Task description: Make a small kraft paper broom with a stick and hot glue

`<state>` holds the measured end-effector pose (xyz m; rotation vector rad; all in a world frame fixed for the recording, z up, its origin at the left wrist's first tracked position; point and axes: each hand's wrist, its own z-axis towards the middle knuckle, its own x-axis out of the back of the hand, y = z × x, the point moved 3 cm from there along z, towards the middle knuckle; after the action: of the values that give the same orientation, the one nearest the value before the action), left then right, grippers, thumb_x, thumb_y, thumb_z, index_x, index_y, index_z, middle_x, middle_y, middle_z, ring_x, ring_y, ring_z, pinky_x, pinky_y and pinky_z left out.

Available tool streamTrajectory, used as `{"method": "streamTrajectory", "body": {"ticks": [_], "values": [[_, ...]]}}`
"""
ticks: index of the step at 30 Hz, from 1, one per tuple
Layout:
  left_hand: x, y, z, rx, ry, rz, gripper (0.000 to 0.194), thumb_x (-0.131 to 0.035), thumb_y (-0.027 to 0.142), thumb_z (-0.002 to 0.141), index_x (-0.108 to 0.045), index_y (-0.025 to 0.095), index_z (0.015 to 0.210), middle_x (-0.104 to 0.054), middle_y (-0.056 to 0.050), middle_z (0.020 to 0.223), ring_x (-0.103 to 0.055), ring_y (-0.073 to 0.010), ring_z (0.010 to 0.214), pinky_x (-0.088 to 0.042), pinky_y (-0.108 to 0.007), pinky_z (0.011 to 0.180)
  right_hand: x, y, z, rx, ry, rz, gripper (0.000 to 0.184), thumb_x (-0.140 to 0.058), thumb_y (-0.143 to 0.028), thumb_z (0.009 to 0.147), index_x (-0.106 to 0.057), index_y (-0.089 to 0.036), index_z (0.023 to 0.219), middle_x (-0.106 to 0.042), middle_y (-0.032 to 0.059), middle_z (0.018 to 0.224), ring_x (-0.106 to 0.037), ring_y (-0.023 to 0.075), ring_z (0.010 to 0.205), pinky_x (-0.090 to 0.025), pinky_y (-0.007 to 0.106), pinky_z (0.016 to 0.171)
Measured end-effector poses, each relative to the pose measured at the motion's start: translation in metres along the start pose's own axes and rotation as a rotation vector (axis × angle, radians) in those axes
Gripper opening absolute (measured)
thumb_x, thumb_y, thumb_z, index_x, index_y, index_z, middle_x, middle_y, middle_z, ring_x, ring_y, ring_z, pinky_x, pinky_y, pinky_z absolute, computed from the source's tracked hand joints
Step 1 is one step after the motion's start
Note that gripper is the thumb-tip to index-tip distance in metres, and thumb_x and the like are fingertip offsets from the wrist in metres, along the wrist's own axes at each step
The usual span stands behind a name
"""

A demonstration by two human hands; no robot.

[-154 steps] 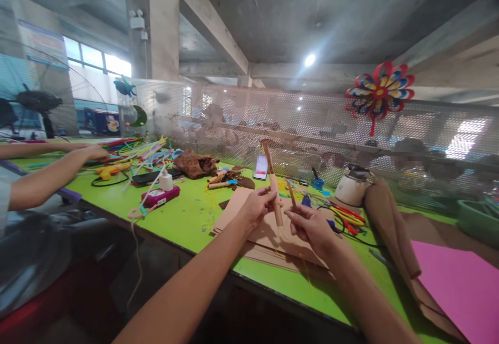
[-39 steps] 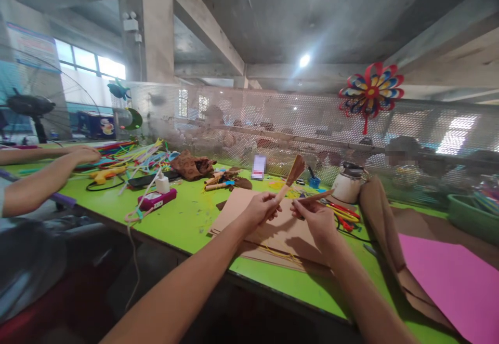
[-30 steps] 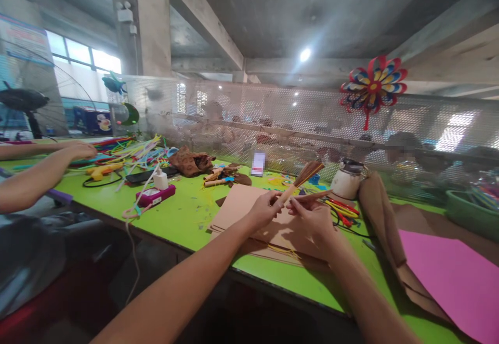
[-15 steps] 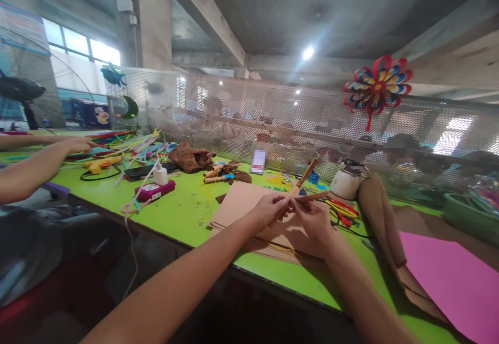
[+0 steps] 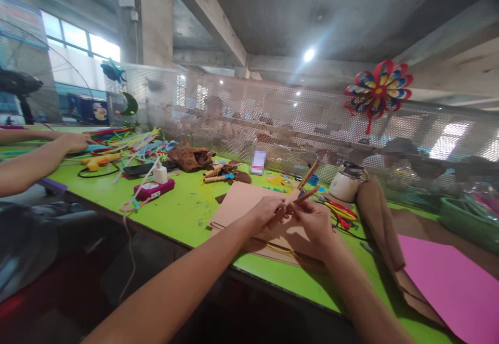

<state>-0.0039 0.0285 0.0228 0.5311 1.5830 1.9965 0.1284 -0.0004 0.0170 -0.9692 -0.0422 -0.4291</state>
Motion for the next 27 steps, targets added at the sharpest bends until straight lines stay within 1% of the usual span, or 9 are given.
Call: {"method": "streamTrajectory", "body": {"ticks": [5, 9, 11, 13, 15, 18, 21, 24, 27], "values": [[-0.001, -0.008, 0.002, 0.018, -0.017, -0.045, 0.029, -0.060, 0.036, 0.071, -0.065, 0.010, 0.083, -0.058, -0.003, 0.070, -0.047, -0.0107, 0.063, -0.034, -0.023, 0.060, -0.002, 0.001, 0.002, -0.008, -0.028, 0.105, 0.021, -0.064, -0.036, 0.069, -0.068, -0.016, 0.068, -0.067, 0.0029, 0.061, -0.058, 0.0162, 0.055, -0.047, 0.028, 0.055], [-0.001, -0.011, 0.003, 0.002, -0.018, -0.082, 0.029, -0.065, 0.037, 0.068, -0.064, 0.008, 0.074, -0.054, -0.001, 0.062, -0.044, -0.0089, 0.058, -0.032, -0.022, 0.058, -0.005, -0.001, 0.001, 0.024, -0.062, 0.061, 0.018, -0.062, -0.032, 0.071, -0.068, -0.015, 0.069, -0.066, 0.0031, 0.061, -0.059, 0.0163, 0.056, -0.048, 0.027, 0.055], [0.000, -0.012, 0.003, 0.032, -0.026, -0.144, 0.027, -0.067, 0.033, 0.066, -0.064, 0.008, 0.075, -0.055, -0.001, 0.062, -0.044, -0.0086, 0.057, -0.032, -0.022, 0.057, -0.008, -0.003, -0.001, 0.057, -0.059, 0.024, 0.020, -0.060, -0.032, 0.073, -0.069, -0.015, 0.078, -0.067, 0.0042, 0.067, -0.059, 0.0165, 0.058, -0.048, 0.028, 0.057], [0.003, -0.011, 0.002, 0.071, -0.046, -0.230, 0.027, -0.068, 0.029, 0.066, -0.065, 0.007, 0.081, -0.056, -0.003, 0.066, -0.046, -0.0085, 0.056, -0.034, -0.022, 0.056, -0.009, -0.007, -0.003, 0.095, 0.003, 0.001, 0.027, -0.060, -0.033, 0.074, -0.067, -0.014, 0.092, -0.068, 0.0055, 0.073, -0.060, 0.0169, 0.061, -0.049, 0.029, 0.059], [0.005, -0.009, 0.001, 0.104, -0.081, -0.316, 0.025, -0.067, 0.024, 0.067, -0.064, 0.006, 0.086, -0.058, -0.005, 0.070, -0.049, -0.0086, 0.057, -0.036, -0.022, 0.057, -0.005, -0.011, -0.004, 0.139, 0.137, -0.045, 0.032, -0.059, -0.036, 0.074, -0.066, -0.014, 0.096, -0.068, 0.0067, 0.077, -0.061, 0.0172, 0.064, -0.049, 0.029, 0.062], [0.009, -0.002, -0.002, 0.129, -0.121, -0.429, 0.020, -0.063, 0.018, 0.072, -0.062, 0.006, 0.088, -0.058, -0.008, 0.076, -0.053, -0.0100, 0.063, -0.041, -0.021, 0.059, 0.010, -0.012, -0.001, 0.149, 0.371, -0.096, 0.032, -0.057, -0.041, 0.075, -0.067, -0.013, 0.086, -0.067, 0.0073, 0.076, -0.059, 0.0165, 0.064, -0.048, 0.029, 0.062], [0.009, 0.005, -0.006, 0.146, -0.162, -0.566, 0.015, -0.056, 0.013, 0.077, -0.059, 0.005, 0.090, -0.057, -0.009, 0.079, -0.054, -0.0092, 0.066, -0.042, -0.018, 0.060, 0.027, -0.002, 0.007, 0.076, 0.513, -0.065, 0.034, -0.054, -0.043, 0.076, -0.066, -0.012, 0.081, -0.064, 0.0052, 0.066, -0.055, 0.0150, 0.057, -0.046, 0.027, 0.057], [0.009, 0.008, -0.007, 0.195, -0.191, -0.672, 0.017, -0.049, 0.011, 0.081, -0.057, 0.004, 0.094, -0.055, -0.010, 0.079, -0.052, -0.0077, 0.065, -0.041, -0.014, 0.055, 0.037, 0.011, 0.015, -0.002, 0.569, -0.024, 0.034, -0.055, -0.044, 0.075, -0.066, -0.011, 0.077, -0.060, 0.0033, 0.059, -0.052, 0.0142, 0.053, -0.043, 0.026, 0.053], [0.011, 0.007, -0.005, 0.238, -0.210, -0.708, 0.021, -0.045, 0.011, 0.084, -0.055, 0.002, 0.100, -0.054, -0.011, 0.080, -0.051, -0.0078, 0.065, -0.041, -0.013, 0.053, 0.037, 0.017, 0.017, -0.051, 0.525, -0.028, 0.035, -0.056, -0.045, 0.072, -0.066, -0.011, 0.075, -0.061, 0.0041, 0.058, -0.053, 0.0152, 0.053, -0.043, 0.026, 0.053]]}}
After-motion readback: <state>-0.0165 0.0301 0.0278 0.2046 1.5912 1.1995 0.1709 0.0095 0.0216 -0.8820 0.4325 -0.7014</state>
